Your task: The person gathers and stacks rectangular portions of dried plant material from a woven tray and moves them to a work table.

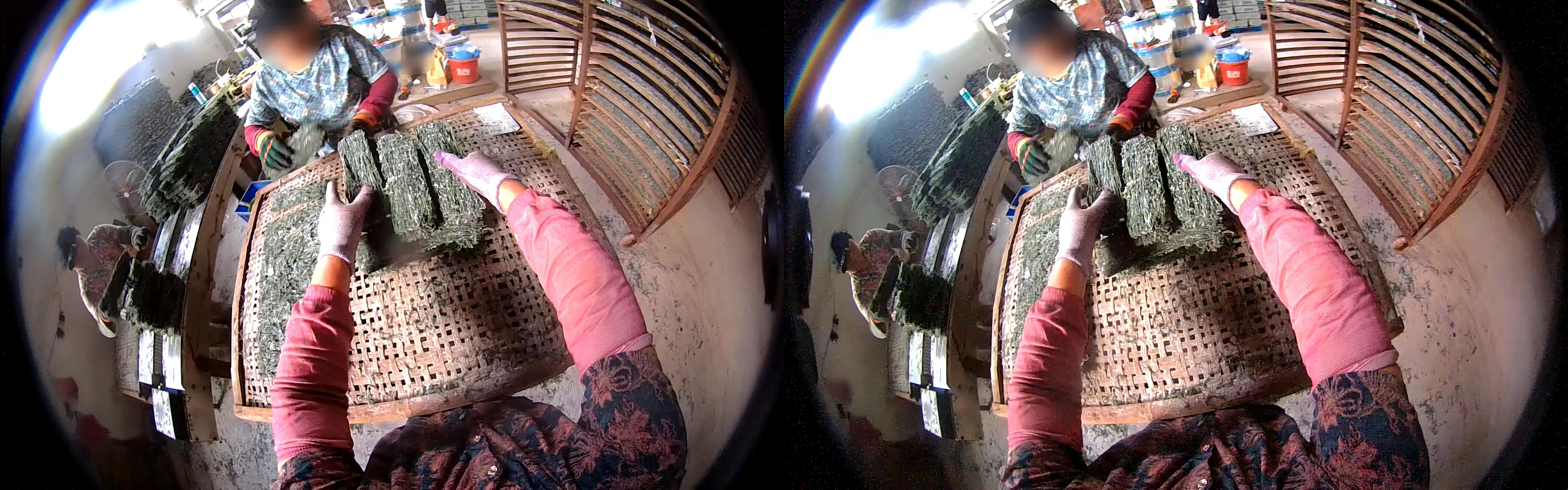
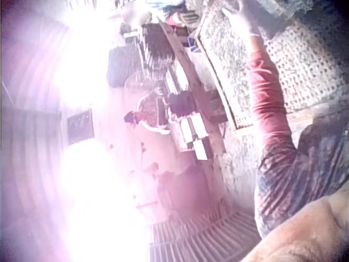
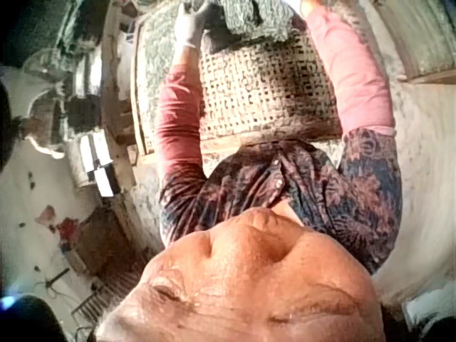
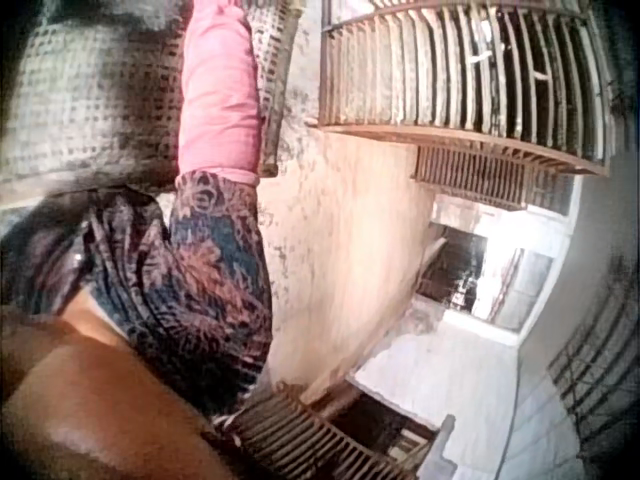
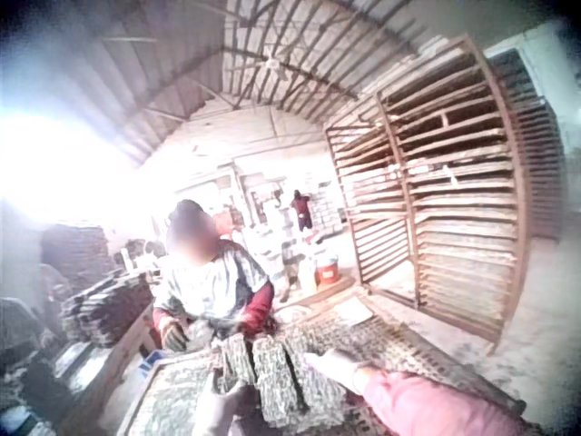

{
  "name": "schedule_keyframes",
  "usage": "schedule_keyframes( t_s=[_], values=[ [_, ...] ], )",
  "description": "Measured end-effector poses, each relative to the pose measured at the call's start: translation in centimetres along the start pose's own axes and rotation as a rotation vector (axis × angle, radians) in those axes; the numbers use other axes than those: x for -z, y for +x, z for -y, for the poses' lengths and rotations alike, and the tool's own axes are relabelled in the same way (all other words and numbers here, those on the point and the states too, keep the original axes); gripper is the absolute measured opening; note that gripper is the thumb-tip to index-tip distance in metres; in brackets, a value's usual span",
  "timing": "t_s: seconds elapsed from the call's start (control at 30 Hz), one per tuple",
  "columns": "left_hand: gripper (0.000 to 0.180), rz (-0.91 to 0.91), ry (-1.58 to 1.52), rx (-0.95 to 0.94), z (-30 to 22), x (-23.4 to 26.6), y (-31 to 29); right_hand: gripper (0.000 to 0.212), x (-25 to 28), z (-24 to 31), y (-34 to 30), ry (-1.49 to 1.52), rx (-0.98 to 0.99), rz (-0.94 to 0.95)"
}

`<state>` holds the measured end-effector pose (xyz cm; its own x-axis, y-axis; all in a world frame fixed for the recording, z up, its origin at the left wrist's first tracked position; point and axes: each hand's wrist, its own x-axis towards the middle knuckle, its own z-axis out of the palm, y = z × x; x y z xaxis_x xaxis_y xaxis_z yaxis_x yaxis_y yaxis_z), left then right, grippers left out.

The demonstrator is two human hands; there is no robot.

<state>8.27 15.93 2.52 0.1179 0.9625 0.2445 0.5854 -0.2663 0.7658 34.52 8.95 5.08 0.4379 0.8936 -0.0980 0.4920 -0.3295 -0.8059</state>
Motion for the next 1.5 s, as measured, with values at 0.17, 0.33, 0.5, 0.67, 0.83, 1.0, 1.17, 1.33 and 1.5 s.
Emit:
schedule_keyframes(
  t_s=[0.17,0.33,0.5,0.67,0.83,1.0,1.17,1.33,1.5],
  values=[
    [0.073,0.096,-0.854,0.133,-3.5,-0.9,-1.4,0.074,-0.4,-2.1,1.9,0.005,-0.028,0.01],
    [0.081,0.073,-0.625,0.182,0.8,-0.1,1.0,0.081,1.2,1.5,-2.1,0.011,-0.008,0.134],
    [0.025,0.309,-0.719,0.288,-0.3,-0.6,-0.5,0.073,0.2,-0.6,0.5,-0.132,0.057,0.042],
    [0.024,0.145,-0.818,0.199,-2.2,1.1,-2.3,0.071,0.1,0.2,-0.3,-0.035,0.079,0.17],
    [0.025,0.292,-0.733,0.235,-6.0,3.0,-2.0,0.065,0.1,-1.5,2.3,-0.036,0.033,0.115],
    [0.026,0.202,-0.791,0.274,-3.0,1.5,-4.9,0.067,0.2,0.4,-0.1,-0.137,-0.052,0.083],
    [0.05,0.211,-0.055,0.171,-2.2,3.1,-4.6,0.07,0.9,1.2,-0.7,-0.337,-0.002,0.099],
    [0.075,0.071,-0.29,-0.02,1.4,3.0,-9.3,0.064,-0.6,-0.9,1.2,-0.158,0.011,0.032],
    [0.103,-0.149,0.083,-0.466,4.5,-0.7,-10.4,0.065,-0.3,-1.3,1.5,-0.046,0.105,0.183]
  ],
)
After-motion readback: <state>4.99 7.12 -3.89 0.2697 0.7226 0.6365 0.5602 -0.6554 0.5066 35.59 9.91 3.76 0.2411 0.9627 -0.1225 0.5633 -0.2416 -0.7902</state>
